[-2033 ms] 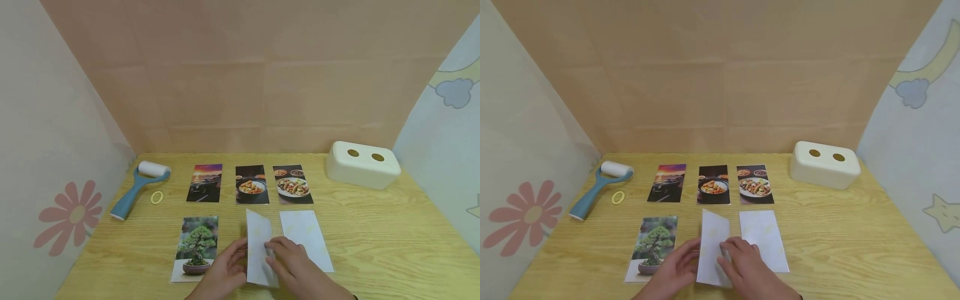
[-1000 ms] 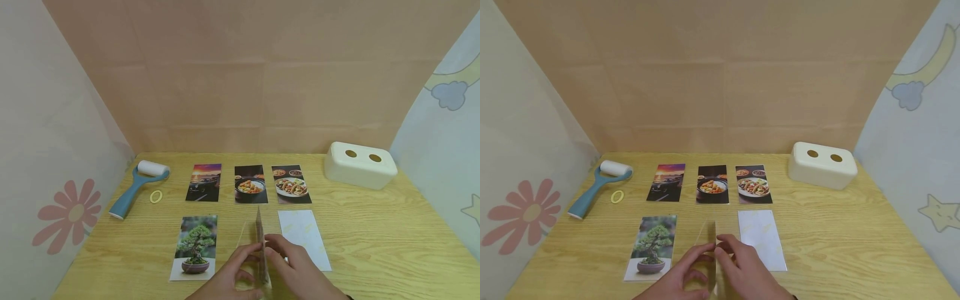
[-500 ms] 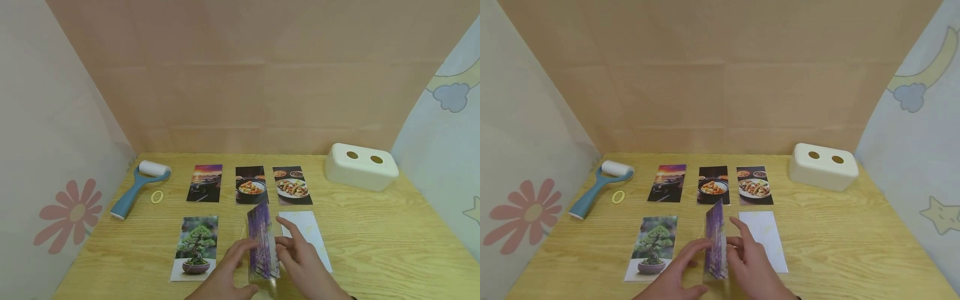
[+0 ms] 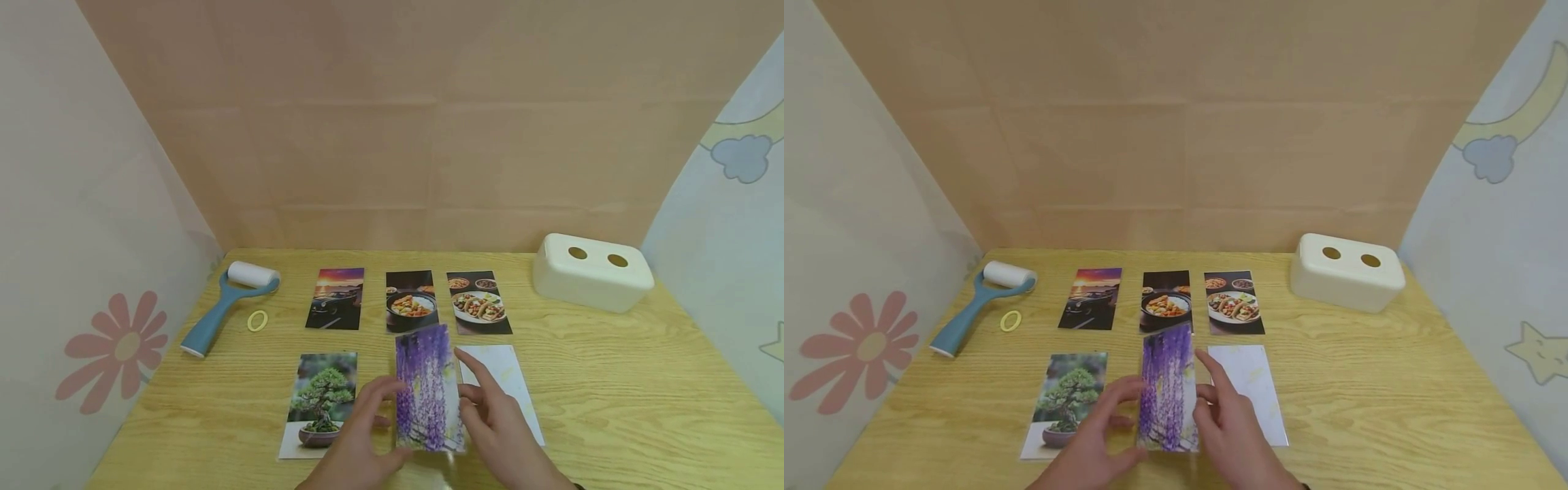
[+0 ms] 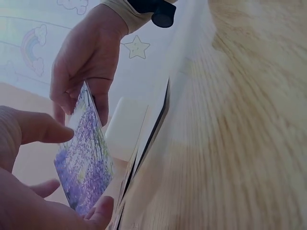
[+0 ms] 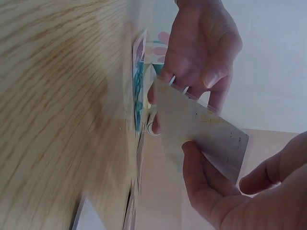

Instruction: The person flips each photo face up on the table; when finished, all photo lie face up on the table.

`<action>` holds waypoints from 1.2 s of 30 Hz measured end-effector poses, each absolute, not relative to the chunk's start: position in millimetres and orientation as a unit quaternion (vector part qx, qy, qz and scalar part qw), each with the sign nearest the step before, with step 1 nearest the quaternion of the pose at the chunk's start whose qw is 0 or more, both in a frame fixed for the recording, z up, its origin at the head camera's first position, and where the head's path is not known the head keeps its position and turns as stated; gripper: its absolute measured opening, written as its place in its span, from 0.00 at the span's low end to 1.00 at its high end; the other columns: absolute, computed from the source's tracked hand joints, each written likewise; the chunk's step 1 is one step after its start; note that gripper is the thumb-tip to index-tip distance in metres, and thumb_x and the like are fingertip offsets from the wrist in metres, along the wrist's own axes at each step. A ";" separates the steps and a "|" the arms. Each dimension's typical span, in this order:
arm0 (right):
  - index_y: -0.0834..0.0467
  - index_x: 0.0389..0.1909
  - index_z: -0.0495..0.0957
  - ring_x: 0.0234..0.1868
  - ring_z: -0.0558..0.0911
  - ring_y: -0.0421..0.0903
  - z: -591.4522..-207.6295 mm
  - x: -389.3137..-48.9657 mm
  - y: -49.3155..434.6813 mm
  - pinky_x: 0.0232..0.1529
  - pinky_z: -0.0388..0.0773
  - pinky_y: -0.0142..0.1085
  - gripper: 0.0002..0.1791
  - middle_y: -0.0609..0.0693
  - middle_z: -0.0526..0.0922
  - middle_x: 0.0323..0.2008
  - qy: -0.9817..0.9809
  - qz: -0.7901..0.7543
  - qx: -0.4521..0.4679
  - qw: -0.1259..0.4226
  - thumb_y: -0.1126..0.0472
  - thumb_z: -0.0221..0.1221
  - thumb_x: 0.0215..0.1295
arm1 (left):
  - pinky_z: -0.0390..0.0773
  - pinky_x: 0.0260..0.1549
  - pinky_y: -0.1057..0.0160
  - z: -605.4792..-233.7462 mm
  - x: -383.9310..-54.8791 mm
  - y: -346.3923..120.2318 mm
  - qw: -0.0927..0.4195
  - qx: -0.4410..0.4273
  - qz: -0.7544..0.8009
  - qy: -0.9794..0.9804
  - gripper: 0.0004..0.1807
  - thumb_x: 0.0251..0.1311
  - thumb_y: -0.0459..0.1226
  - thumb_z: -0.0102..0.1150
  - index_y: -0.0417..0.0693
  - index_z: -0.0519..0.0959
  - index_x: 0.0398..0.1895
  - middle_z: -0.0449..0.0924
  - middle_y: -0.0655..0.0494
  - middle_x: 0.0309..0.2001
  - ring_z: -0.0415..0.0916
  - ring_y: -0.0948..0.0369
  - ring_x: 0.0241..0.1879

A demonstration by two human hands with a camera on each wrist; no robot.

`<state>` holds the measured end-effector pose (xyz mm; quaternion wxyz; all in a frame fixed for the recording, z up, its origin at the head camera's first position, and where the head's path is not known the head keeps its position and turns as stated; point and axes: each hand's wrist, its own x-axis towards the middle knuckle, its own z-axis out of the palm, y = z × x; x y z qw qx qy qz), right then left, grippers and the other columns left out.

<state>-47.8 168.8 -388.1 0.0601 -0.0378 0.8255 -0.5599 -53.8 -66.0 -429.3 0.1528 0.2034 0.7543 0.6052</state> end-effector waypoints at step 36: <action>0.75 0.66 0.68 0.36 0.66 0.43 -421.6 -66.0 165.5 0.38 0.67 0.37 0.32 0.45 0.71 0.40 0.922 -0.374 -0.100 -0.003 0.63 0.61 0.64 | 0.75 0.49 0.42 -427.8 -52.3 -66.7 0.102 0.164 0.515 0.835 0.43 0.59 0.38 0.70 0.43 0.59 0.75 0.64 0.40 0.68 0.68 0.43 0.57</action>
